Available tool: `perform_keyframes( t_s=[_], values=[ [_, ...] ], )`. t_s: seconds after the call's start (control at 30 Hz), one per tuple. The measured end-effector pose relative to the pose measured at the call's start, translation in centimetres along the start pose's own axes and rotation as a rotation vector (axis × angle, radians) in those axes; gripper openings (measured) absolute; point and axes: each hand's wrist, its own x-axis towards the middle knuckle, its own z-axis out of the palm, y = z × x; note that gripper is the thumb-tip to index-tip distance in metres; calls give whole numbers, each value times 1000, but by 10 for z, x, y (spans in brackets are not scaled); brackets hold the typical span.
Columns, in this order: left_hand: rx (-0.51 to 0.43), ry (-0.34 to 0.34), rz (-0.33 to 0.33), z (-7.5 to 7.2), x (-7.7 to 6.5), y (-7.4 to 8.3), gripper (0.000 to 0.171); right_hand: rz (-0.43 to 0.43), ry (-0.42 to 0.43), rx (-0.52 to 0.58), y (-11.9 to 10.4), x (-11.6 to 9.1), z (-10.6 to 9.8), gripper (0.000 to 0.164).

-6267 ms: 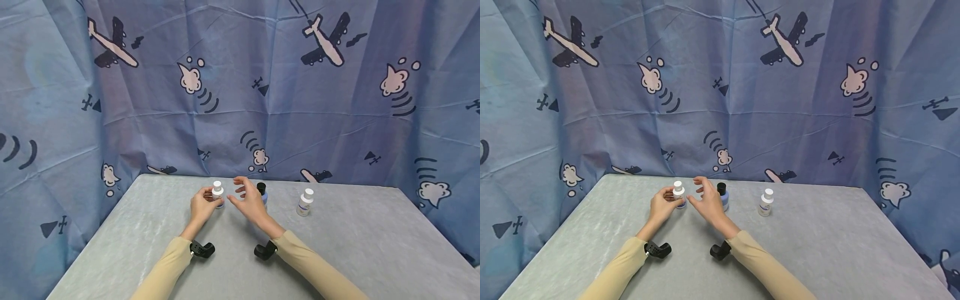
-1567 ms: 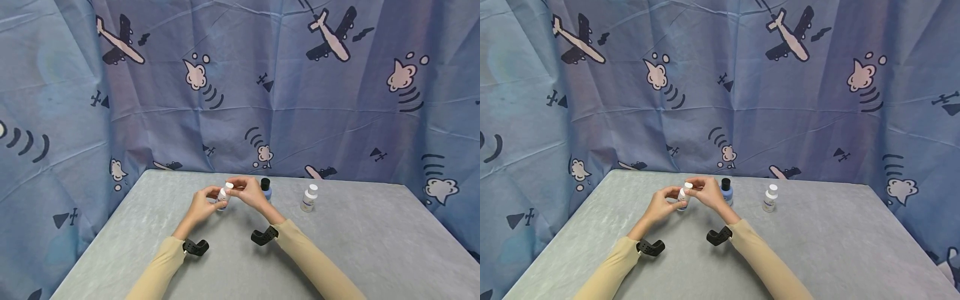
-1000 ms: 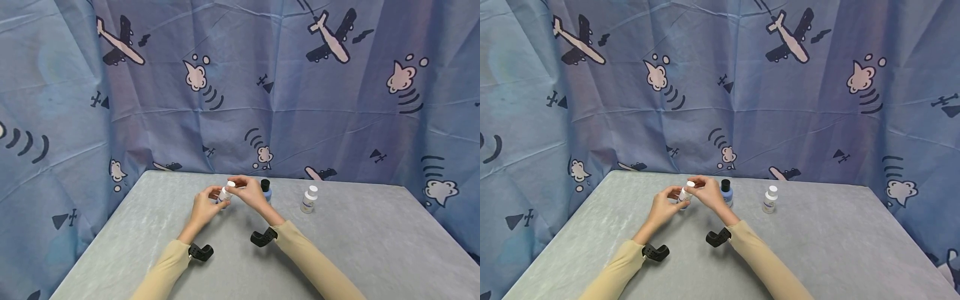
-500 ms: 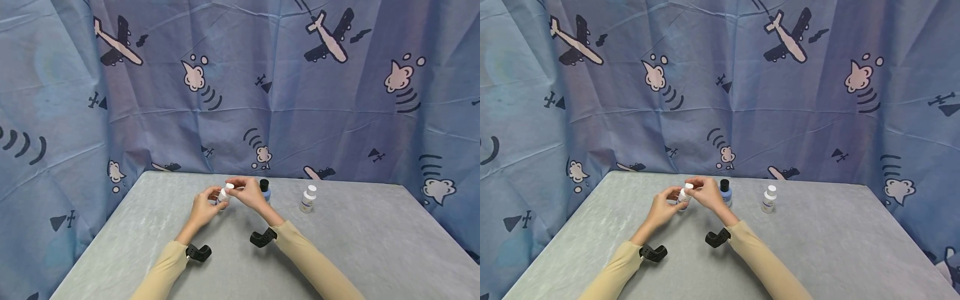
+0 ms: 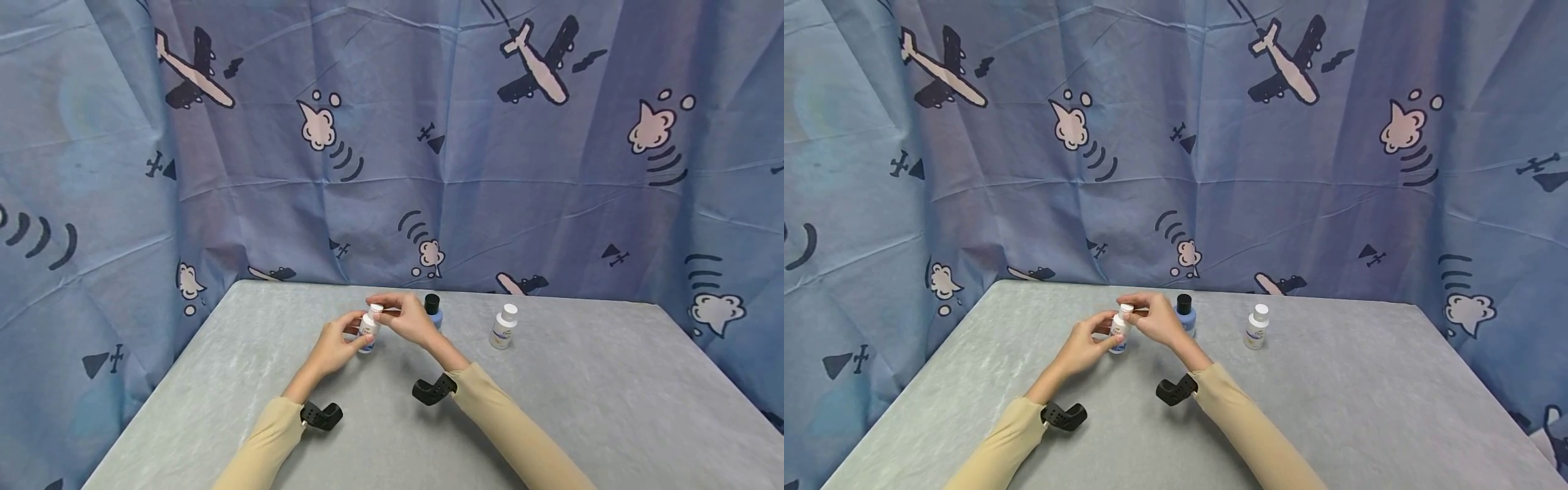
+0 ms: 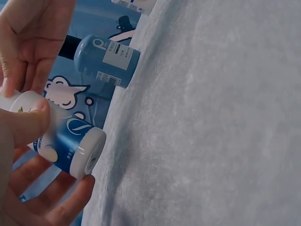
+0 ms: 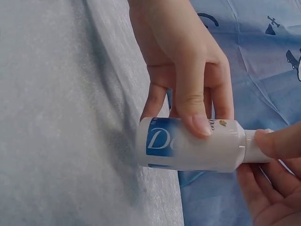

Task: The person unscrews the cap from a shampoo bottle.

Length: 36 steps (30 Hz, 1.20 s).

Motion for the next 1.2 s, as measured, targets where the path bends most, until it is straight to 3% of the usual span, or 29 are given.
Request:
perform_keyframes(
  t_s=[0.17, 0.37, 0.6, 0.83, 1.2],
  values=[
    [1, 88, -28, 1, 2, 1, 42, 49, 29, 5, 17, 7, 1, 32],
    [52, 219, -40, 4, 10, 7, 44, 118, 148, -77, 15, 11, -4, 33],
    [79, 308, -38, 6, 12, 10, 44, 130, 198, -97, 13, 14, -1, 33],
    [97, 285, -33, 5, 9, 10, 43, 121, 209, -128, 12, 15, 3, 28],
    [82, 174, -28, 1, 6, 13, 43, 99, 94, -126, 5, 15, -1, 26]
  ],
)
